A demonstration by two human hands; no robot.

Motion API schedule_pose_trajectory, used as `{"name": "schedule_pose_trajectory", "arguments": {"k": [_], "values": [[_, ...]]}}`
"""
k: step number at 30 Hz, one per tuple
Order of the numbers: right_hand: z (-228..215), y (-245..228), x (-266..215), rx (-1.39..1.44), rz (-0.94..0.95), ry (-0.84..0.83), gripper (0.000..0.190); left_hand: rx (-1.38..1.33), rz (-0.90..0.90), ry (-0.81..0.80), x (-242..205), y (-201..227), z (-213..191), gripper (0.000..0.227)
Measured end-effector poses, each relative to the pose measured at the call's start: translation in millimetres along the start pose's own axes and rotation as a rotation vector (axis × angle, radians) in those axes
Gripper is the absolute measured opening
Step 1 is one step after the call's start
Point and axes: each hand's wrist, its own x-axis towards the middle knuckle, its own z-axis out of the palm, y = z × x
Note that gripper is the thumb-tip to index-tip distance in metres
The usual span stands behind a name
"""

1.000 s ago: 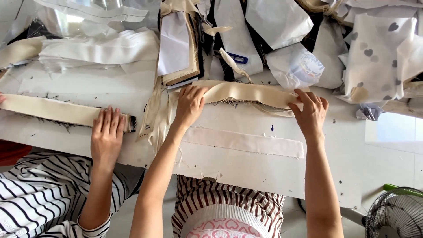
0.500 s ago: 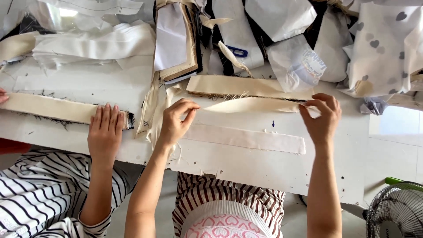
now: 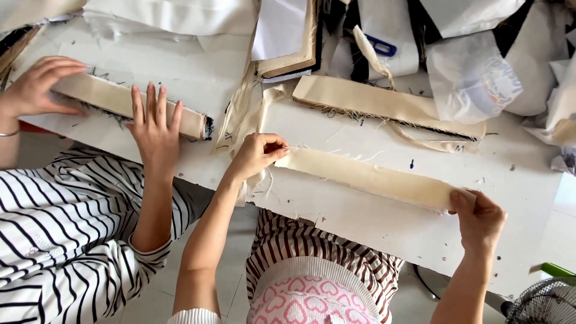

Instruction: The person sorts and stacks fabric strips of different colors on a white table. They pick up beige, black, and white strips, align them, and place them in neat piles. A coworker is visible on the left side of the frame, also handling fabric.

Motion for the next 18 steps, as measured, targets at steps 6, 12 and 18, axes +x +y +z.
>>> {"name": "schedule_pose_trajectory", "arguments": {"k": [6, 12, 18], "values": [[4.7, 2.1, -6.2, -0.005, 0.090, 0.002, 0.016, -0.015, -0.108, -0.027, 2.8, -7.5, -1.8, 0.006], [8.0, 1.1, -4.6, -0.058, 0.094, -0.002, 0.015, -0.033, -0.190, -0.027, 6.2, -15.2, 1.6, 0.005], [11.4, -5.4, -4.6, -0.087, 0.108, 0.009, 0.014, 0.033, -0.191, 0.009, 8.2, -26.4, 6.5, 0.005]]}}
